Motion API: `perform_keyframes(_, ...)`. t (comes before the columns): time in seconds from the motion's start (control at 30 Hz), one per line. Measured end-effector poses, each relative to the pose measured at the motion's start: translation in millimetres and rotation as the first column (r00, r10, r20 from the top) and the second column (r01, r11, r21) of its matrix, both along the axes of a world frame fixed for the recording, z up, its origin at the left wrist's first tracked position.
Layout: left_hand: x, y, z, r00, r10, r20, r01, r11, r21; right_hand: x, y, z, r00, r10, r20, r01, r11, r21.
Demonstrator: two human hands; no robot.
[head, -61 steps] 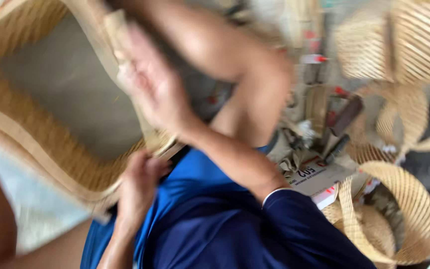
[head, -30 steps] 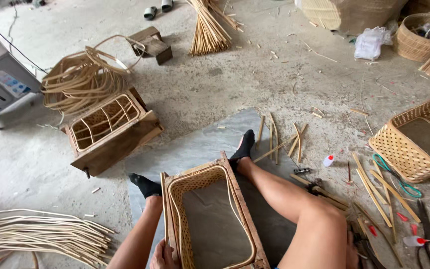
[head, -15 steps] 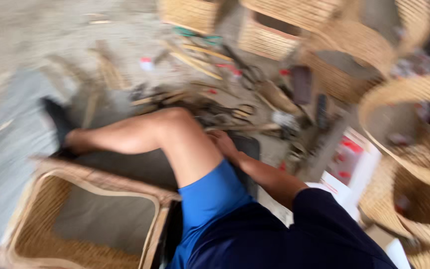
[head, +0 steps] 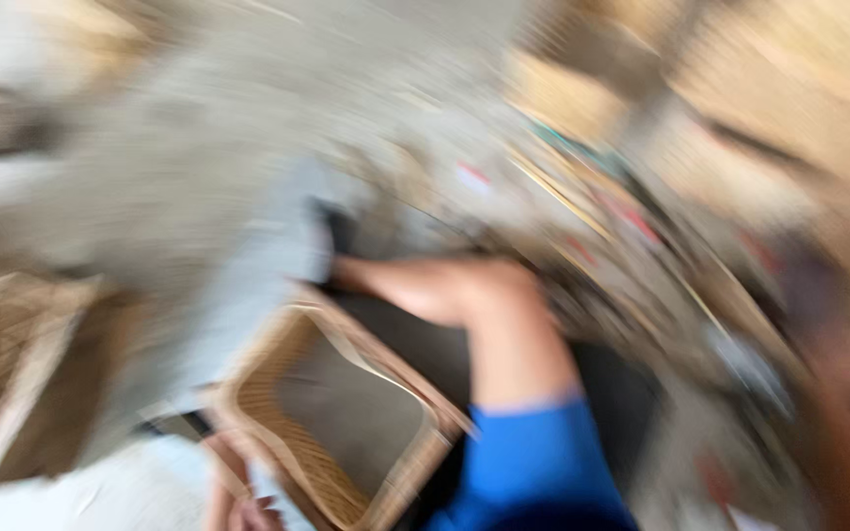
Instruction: The person sits on the floor with a wooden basket frame on their lap and weaves a woven bamboo panel into it, pressing and tucking the weave against the frame. They then fit a bent rim strip around the top edge and add thin bamboo strips across the opening, securing them by hand.
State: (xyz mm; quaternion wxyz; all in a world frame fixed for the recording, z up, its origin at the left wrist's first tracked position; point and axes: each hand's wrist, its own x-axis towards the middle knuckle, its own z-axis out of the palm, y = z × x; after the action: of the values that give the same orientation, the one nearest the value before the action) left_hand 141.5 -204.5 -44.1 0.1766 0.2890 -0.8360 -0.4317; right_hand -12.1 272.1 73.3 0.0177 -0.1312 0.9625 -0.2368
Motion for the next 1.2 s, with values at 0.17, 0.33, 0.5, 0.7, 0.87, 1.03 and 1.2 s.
perform_keyframes(0.17, -25.9, 43.3, 46.2, 0.999, 0.035, -0.038, -0.029, 0.99, 0.136, -139.9, -170.1, 4.5, 0.822, 0.352, 0.448, -0.49, 0.838, 0.24)
perform_keyframes(0.33, -5.4, 43.2, 92.6, 1.0, 0.005, 0.018, -0.007, 0.995, 0.102, -114.1, -186.0, 13.7, 0.763, 0.352, 0.542, -0.557, 0.783, 0.276)
perform_keyframes(0.5, -8.9, 18.7, 128.8, 1.0, 0.01, 0.003, -0.011, 0.998, 0.065, -102.7, -207.1, 61.5, 0.746, 0.347, 0.568, -0.575, 0.766, 0.287)
perform_keyframes(0.7, -7.5, 20.1, 125.4, 0.998, 0.055, 0.035, -0.058, 0.995, 0.086, -112.1, -210.1, 33.0, 0.742, 0.345, 0.574, -0.576, 0.766, 0.285)
perform_keyframes(0.87, 1.6, 14.4, 129.9, 0.998, 0.068, -0.001, -0.068, 0.994, 0.089, -94.0, -206.4, 38.5, 0.746, 0.355, 0.563, -0.579, 0.763, 0.287)
perform_keyframes(1.03, 4.6, 4.6, 135.1, 0.993, 0.109, 0.039, -0.114, 0.983, 0.143, -90.6, -217.1, 48.9, 0.739, 0.355, 0.573, -0.589, 0.754, 0.292)
perform_keyframes(1.2, 2.4, 2.1, 132.9, 0.998, 0.066, -0.007, -0.065, 0.988, 0.144, -100.5, -221.0, 34.5, 0.733, 0.351, 0.583, -0.594, 0.748, 0.296)
